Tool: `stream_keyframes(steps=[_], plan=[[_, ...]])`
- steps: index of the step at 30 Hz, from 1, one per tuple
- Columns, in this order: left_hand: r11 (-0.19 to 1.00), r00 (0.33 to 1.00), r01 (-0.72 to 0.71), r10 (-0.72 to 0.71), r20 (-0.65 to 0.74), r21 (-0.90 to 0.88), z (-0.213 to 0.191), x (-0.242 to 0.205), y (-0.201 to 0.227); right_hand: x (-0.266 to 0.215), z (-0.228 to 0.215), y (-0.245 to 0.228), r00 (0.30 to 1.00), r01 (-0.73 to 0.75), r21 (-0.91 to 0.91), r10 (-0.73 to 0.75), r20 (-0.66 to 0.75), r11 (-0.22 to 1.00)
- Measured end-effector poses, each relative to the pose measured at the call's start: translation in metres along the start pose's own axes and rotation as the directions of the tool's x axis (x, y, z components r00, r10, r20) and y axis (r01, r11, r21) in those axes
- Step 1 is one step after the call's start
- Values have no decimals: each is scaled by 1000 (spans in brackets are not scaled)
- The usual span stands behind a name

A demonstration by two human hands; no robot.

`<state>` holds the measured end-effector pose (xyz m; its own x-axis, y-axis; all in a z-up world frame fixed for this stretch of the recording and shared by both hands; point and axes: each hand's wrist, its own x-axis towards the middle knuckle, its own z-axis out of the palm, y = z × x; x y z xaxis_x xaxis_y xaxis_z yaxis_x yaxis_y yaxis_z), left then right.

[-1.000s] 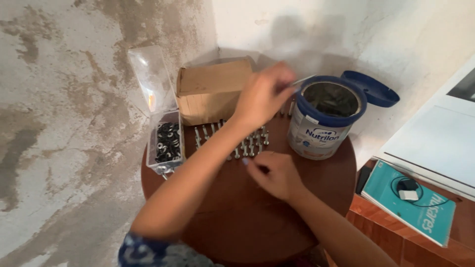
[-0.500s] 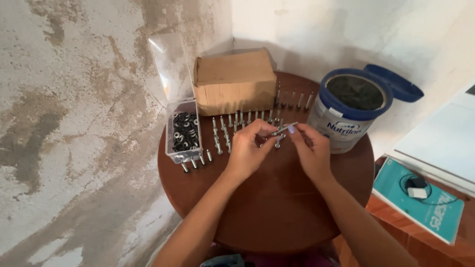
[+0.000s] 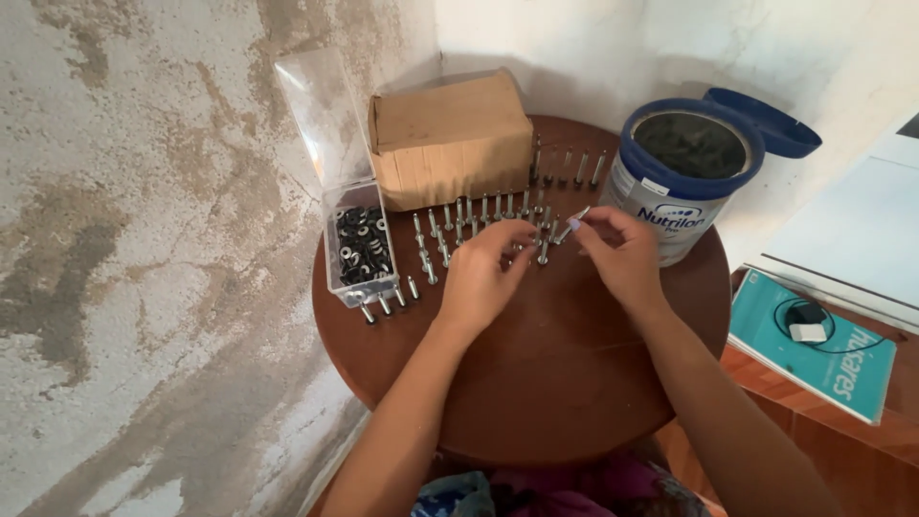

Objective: Assembling metal bolts and washers by hand and placing them into a blue plastic container for organization.

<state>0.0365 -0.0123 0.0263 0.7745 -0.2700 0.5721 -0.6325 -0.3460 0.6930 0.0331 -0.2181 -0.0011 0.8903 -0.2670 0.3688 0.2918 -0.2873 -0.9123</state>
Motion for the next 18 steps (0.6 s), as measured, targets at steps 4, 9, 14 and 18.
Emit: stream_keyframes(steps=[4, 9, 14, 18], plan=[[999, 999, -11, 13, -44, 46, -6, 1, -3, -3, -4, -8, 995, 100, -255, -98, 21, 962], [995, 999, -5, 10, -45, 99, -4, 1, -8, -7, -2, -18, 991, 87, -473, -27, 132, 877], [994, 999, 4, -1, -37, 108, -4, 1, -8, -4, -5, -10, 985, 80, -493, 8, 174, 866], [994, 999, 15, -11, -37, 112, -3, 1, -10, -3, -5, -8, 980, 81, -500, 23, 198, 862]])
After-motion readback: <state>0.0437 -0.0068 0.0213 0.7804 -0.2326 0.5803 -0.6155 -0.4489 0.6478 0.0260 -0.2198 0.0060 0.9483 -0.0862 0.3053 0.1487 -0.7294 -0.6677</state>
